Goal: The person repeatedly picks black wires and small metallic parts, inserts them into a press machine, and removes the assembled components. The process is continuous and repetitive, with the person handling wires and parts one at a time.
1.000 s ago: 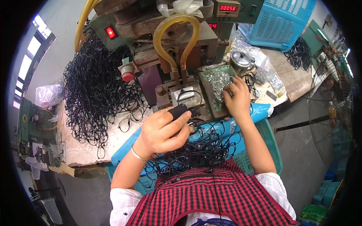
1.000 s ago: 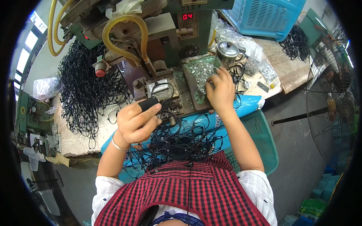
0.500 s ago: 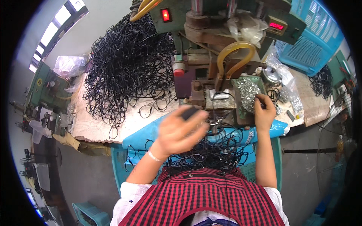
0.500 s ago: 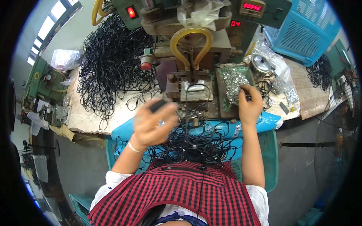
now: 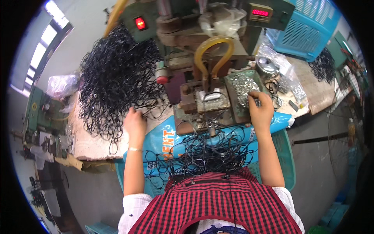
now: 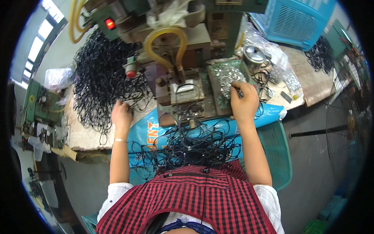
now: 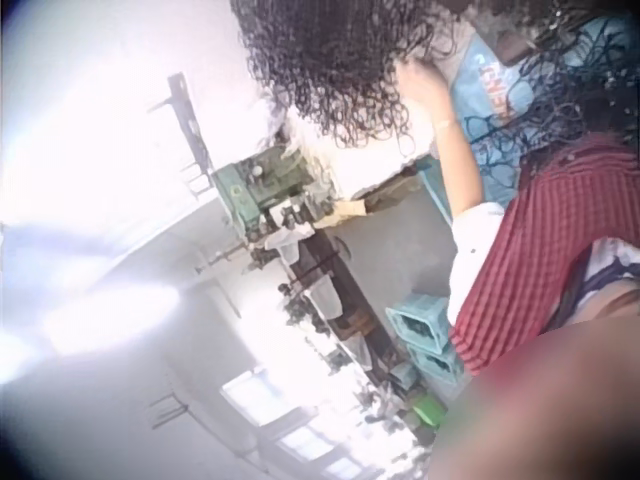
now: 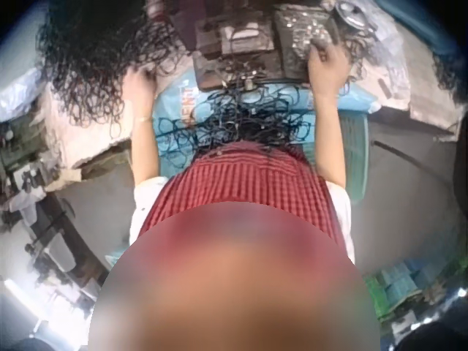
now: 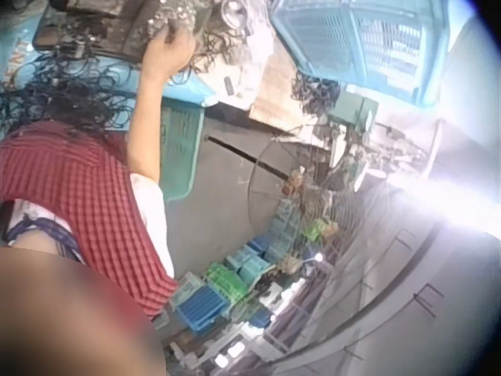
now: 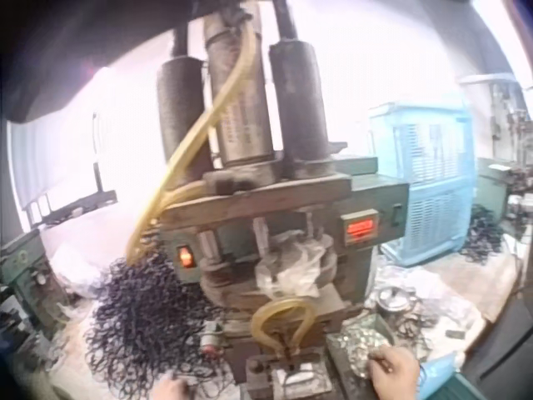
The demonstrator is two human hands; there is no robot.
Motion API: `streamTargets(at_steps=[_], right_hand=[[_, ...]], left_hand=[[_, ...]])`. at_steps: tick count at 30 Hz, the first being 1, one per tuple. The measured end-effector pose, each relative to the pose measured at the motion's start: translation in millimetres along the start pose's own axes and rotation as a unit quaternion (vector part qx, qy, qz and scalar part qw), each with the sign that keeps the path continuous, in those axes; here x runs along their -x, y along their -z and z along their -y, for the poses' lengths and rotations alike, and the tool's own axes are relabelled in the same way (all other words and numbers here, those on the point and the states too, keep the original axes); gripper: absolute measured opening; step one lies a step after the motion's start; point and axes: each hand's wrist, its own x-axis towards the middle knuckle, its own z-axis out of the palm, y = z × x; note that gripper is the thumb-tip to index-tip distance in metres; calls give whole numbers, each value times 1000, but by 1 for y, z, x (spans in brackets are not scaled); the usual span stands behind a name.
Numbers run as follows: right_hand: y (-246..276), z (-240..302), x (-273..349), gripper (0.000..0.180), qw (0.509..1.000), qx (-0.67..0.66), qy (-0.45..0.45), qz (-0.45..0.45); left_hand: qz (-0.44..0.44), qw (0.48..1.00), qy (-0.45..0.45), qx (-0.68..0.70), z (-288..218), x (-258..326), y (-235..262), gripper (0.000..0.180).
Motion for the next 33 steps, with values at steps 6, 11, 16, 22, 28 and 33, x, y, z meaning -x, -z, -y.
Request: streamTargets(at_steps=[6, 11, 16, 22, 28, 33], right_hand=[[50, 50, -8, 9, 980, -155, -84, 91], [4, 102, -44, 38, 932, -327, -69, 143], [-16, 108, -33, 47, 915, -366, -108, 132], [-10, 123, -38, 52, 851, -456, -195, 173], [3, 136, -27, 48, 868, -441, -151, 172], [16, 28, -15, 29, 986, 137, 40, 87]], left_hand=[[-11, 883, 127, 452, 20, -6, 33, 15], [45, 718, 152, 678, -40, -18, 52, 24], [-38, 659, 95, 746, -79, -2, 63, 19], [-194, 728, -264, 602, -154, -35, 184, 19], [-161, 743, -171, 626, -154, -34, 185, 18], [339, 560, -57, 754, -165, 22, 203, 26]])
